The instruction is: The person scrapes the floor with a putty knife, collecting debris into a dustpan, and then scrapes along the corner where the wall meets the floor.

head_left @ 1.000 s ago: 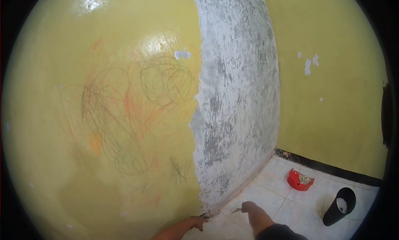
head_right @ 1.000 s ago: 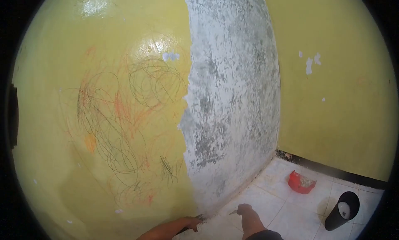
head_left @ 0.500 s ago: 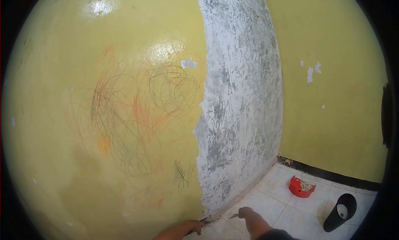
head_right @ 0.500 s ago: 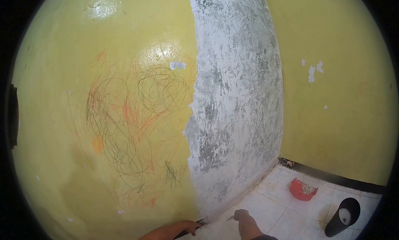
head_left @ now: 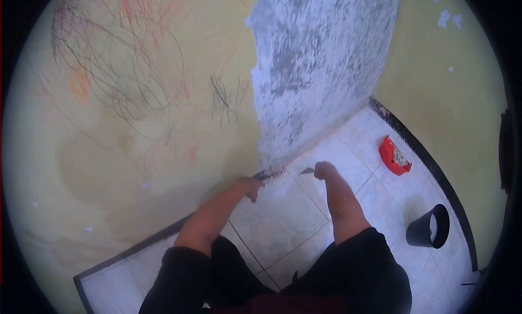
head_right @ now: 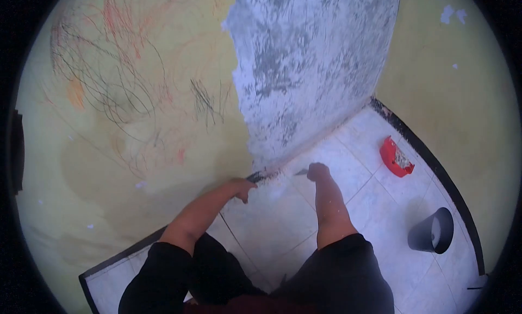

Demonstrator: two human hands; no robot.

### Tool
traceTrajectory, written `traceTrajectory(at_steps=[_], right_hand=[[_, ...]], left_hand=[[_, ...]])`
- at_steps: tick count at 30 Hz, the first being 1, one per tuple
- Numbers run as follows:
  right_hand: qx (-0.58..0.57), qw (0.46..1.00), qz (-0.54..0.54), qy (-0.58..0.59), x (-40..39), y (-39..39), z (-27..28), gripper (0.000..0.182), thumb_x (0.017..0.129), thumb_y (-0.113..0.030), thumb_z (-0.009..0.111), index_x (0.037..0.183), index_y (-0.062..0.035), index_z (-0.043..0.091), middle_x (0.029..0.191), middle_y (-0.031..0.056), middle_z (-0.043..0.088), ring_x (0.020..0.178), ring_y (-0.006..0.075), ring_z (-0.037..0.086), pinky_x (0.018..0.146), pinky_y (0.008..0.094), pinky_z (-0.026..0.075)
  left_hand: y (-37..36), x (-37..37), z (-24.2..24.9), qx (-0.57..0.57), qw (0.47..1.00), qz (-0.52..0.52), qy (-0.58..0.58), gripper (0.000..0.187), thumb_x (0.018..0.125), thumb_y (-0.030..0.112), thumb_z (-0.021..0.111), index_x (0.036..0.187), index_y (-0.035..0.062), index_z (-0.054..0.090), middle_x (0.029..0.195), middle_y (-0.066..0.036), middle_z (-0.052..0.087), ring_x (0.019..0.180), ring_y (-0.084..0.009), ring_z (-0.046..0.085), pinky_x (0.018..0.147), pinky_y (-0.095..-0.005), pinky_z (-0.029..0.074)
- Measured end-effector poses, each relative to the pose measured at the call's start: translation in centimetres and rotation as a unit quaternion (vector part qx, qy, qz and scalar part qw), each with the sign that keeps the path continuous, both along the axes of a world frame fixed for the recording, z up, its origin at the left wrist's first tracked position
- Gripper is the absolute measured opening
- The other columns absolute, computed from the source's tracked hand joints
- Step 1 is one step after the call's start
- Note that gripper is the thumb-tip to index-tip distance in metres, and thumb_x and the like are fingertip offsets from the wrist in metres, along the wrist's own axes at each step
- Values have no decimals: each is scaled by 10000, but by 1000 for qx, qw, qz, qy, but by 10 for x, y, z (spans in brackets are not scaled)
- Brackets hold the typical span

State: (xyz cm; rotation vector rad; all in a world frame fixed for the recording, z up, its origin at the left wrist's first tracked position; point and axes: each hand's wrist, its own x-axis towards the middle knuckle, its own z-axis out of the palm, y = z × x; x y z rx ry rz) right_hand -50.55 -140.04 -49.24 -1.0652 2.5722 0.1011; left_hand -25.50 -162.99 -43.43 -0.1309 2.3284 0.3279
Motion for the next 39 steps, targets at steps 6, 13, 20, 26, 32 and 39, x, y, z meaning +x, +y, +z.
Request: traceTrajectory(at_steps=[6, 13, 20, 26, 32, 39], right_hand=[[31, 998, -39, -38, 9, 5, 31, 293, 823, -162, 535, 1065, -61, 665, 1127, 161, 655, 1089, 302, 617, 917, 407, 504], [27, 999, -33, -20, 4, 11, 17, 280, 821, -163, 530, 1040, -61, 672, 1116, 155, 660, 1074, 300, 621, 913, 396, 505], [70, 996, -30, -37, 2, 2, 7, 290, 820, -160, 524, 1049, -74, 679, 1132, 152, 656, 1091, 295, 615, 924, 393, 500], [2, 999, -1, -32, -4, -1, -42, 267, 774, -370, 649, 861, -129, 725, 859, 92, 703, 793, 285, 658, 705, 426, 515], [-20, 997, 59, 35, -7, 48, 10, 114, 745, -192, 646, 810, -137, 722, 852, 82, 705, 830, 276, 681, 672, 420, 533], [-237, 908, -341, 64, 28, 263, -41, 296, 802, -154, 568, 1079, -80, 640, 1064, 147, 646, 1000, 324, 615, 873, 440, 480]], left_hand=[[9, 2, 14, -47, 999, -10, 2, 928, 654, 267, 817, 1454, 214, 351, 1318, -136, 551, 1213, -304, 523, 960, -418, 454], [9, -5, 1, -46, 999, -22, -17, 917, 654, 291, 818, 1447, 215, 363, 1324, -117, 544, 1224, -294, 512, 968, -427, 451], [11, -10, 0, -37, 999, -25, -26, 928, 650, 286, 818, 1452, 233, 353, 1356, -134, 509, 1237, -312, 496, 966, -431, 454], [-4, -14, -37, 36, 997, -40, 59, 939, 583, 307, 847, 1407, 158, 423, 1285, -159, 573, 1176, -330, 549, 996, -414, 441], [-5, -70, -78, 57, 997, -58, -12, 999, 560, 316, 878, 1418, 125, 404, 1289, -162, 566, 1168, -302, 560, 991, -393, 452], [31, -55, -61, 71, 993, -56, -77, 961, 583, 279, 872, 1414, 141, 410, 1259, -141, 587, 1097, -273, 600, 919, -391, 504]])
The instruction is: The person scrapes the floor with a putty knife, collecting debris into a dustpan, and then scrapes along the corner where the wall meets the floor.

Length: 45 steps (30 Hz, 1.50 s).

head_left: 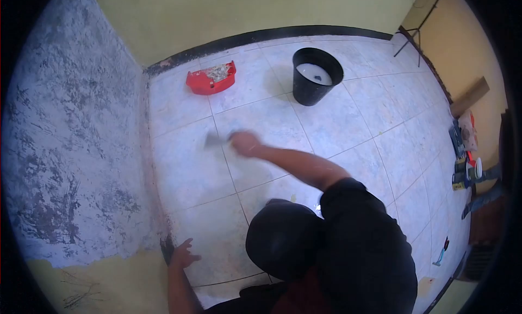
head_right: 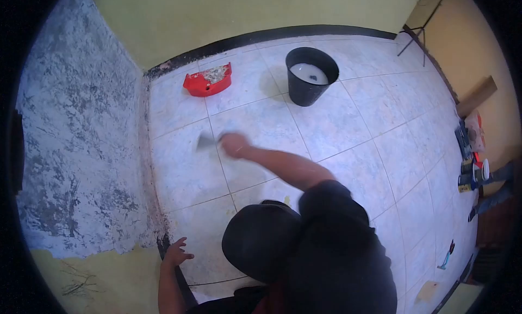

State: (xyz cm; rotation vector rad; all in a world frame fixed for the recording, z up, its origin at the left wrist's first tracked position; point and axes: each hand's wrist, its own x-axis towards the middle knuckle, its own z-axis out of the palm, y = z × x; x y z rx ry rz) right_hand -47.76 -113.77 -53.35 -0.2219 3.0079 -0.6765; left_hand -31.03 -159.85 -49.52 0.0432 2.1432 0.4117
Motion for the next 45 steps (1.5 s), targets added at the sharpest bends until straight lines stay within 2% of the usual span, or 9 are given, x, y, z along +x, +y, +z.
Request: traceTrajectory(at_steps=[7, 13, 15, 18, 23, 24, 25, 33, 45], right_hand=[[84, 888, -366, 267, 1, 232, 106, 454, 810, -137, 589, 1236, -35, 470, 919, 207, 651, 799, 379, 639, 712, 512, 491], [152, 866, -475, 45, -14, 312, 126, 283, 786, -173, 637, 1037, -56, 585, 934, 217, 674, 908, 376, 660, 797, 487, 512], [161, 884, -438, 23, -28, 337, 114, 236, 790, -204, 646, 986, -72, 647, 981, 191, 679, 968, 373, 647, 829, 472, 512], [126, 920, -372, 0, -47, 365, 94, 391, 774, -294, 683, 1109, -94, 674, 1056, 176, 678, 1021, 333, 640, 876, 433, 488], [129, 958, -248, 67, -63, 340, 86, 674, 882, -600, 493, 1001, 40, 669, 954, 260, 655, 898, 412, 626, 801, 443, 473], [130, 958, -248, -59, -56, 292, 119, 642, 865, -576, 524, 1006, 35, 665, 1033, 282, 637, 997, 433, 610, 879, 457, 464], [189, 955, -216, 78, -50, 295, 89, 580, 860, -512, 571, 975, 51, 647, 943, 291, 646, 920, 458, 617, 828, 483, 477], [287, 942, -164, 64, -43, 316, 61, 357, 898, -307, 559, 1018, 22, 626, 931, 281, 643, 889, 460, 617, 788, 520, 481], [162, 984, -70, 25, 40, 174, 81, 210, 788, -221, 662, 827, -15, 644, 853, 224, 653, 827, 418, 623, 745, 499, 487]], left_hand=[[-29, 5, -15, -5, 996, 88, 22, 926, 608, 221, 868, 1411, 118, 419, 1236, -168, 597, 1043, -263, 622, 871, -392, 527], [-28, -12, -25, -37, 996, 73, 32, 943, 594, 324, 875, 1402, 141, 425, 1191, -145, 624, 989, -247, 648, 887, -373, 519], [-27, -19, -37, -29, 996, 80, 36, 930, 600, 321, 873, 1397, 138, 431, 1183, -145, 626, 957, -242, 654, 872, -372, 523], [-21, -28, -49, -39, 997, -7, 67, 962, 665, 415, 807, 1440, 72, 350, 1419, -180, 442, 1304, -310, 435, 1091, -405, 341], [0, -25, -3, -7, 991, 116, 59, 846, 670, 319, 812, 1405, 165, 421, 1231, -140, 601, 1085, -312, 591, 947, -401, 457], [-2, -24, 2, -6, 990, 130, 61, 851, 673, 307, 821, 1408, 168, 416, 1218, -132, 605, 1045, -303, 609, 930, -399, 468], [-11, -21, 2, -10, 988, 142, 59, 851, 673, 307, 821, 1408, 168, 416, 1218, -132, 605, 1045, -303, 609, 930, -399, 468], [-56, 14, -3, -64, 982, 179, 15, 855, 651, 313, 811, 1399, 145, 432, 1270, -151, 584, 1145, -309, 565, 961, -394, 453], [-57, -59, -11, 19, 983, 148, 103, 889, 719, 351, 792, 1431, 56, 349, 1219, -155, 605, 1106, -272, 561, 949, -367, 444]])
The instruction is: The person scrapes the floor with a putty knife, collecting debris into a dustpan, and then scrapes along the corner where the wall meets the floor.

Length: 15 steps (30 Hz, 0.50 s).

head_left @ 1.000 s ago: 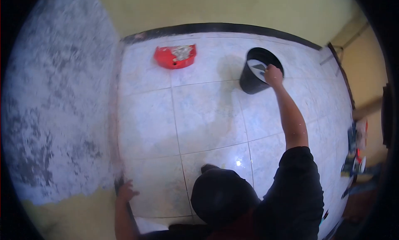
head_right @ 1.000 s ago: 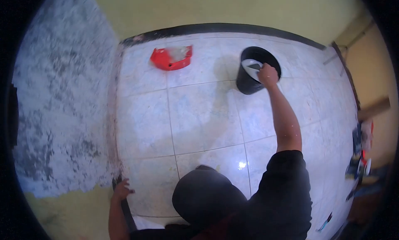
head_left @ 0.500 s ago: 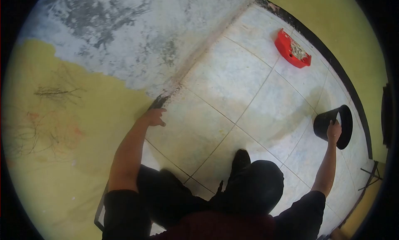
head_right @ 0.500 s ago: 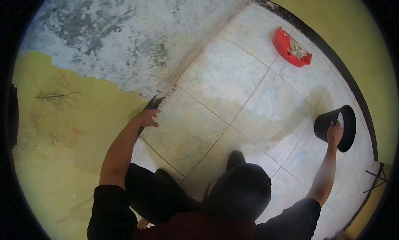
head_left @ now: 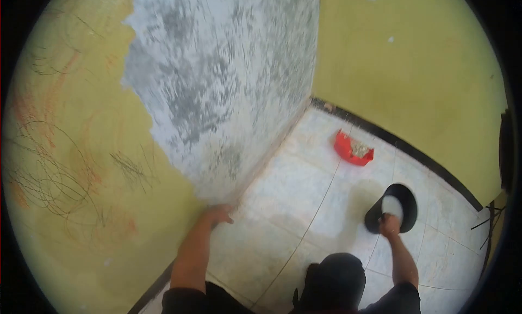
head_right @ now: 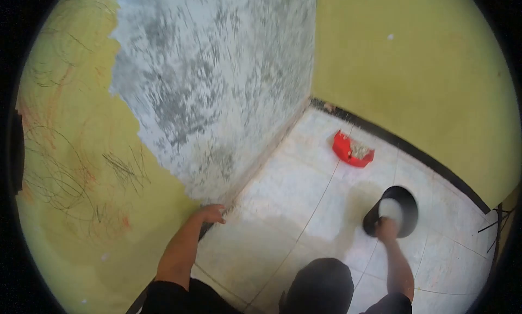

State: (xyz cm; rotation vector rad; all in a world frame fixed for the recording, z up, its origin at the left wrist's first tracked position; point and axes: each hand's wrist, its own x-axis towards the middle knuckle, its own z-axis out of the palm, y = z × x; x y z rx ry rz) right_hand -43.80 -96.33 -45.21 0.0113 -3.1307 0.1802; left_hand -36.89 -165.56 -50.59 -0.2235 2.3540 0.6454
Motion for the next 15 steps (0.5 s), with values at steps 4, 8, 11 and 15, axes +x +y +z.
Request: traceTrajectory(at_steps=[4, 8, 11, 15], right_hand=[[-22, 994, 103, -29, 37, -64, -3, 275, 804, -297, 633, 811, -23, 659, 838, 203, 659, 830, 396, 633, 778, 489, 488], [-24, 977, 165, -133, 62, -142, 23, 340, 821, -335, 602, 939, -20, 655, 965, 225, 660, 913, 406, 628, 853, 490, 478], [-11, 963, 210, -166, 61, -182, 11, 435, 788, -391, 575, 997, -20, 663, 1035, 237, 652, 978, 393, 625, 869, 473, 490], [-11, 955, 220, -200, 69, -241, 30, 440, 800, -411, 576, 998, -30, 670, 1025, 243, 653, 978, 389, 627, 905, 468, 475]], left_hand=[[19, -30, -2, 130, 985, 108, 34, 881, 704, 280, 816, 1423, 58, 359, 1108, -160, 640, 868, -240, 638, 800, -379, 504], [17, -31, -60, 208, 973, 97, 11, 937, 694, 314, 822, 1455, 93, 322, 1221, -173, 593, 889, -292, 657, 826, -418, 500], [14, -48, -77, 213, 971, 112, -11, 945, 698, 320, 822, 1462, 91, 315, 1319, -162, 524, 924, -314, 658, 843, -420, 502], [7, -20, -44, 157, 976, 140, -60, 906, 713, 346, 818, 1445, 77, 357, 1449, -128, 394, 960, -313, 658, 845, -411, 516]])
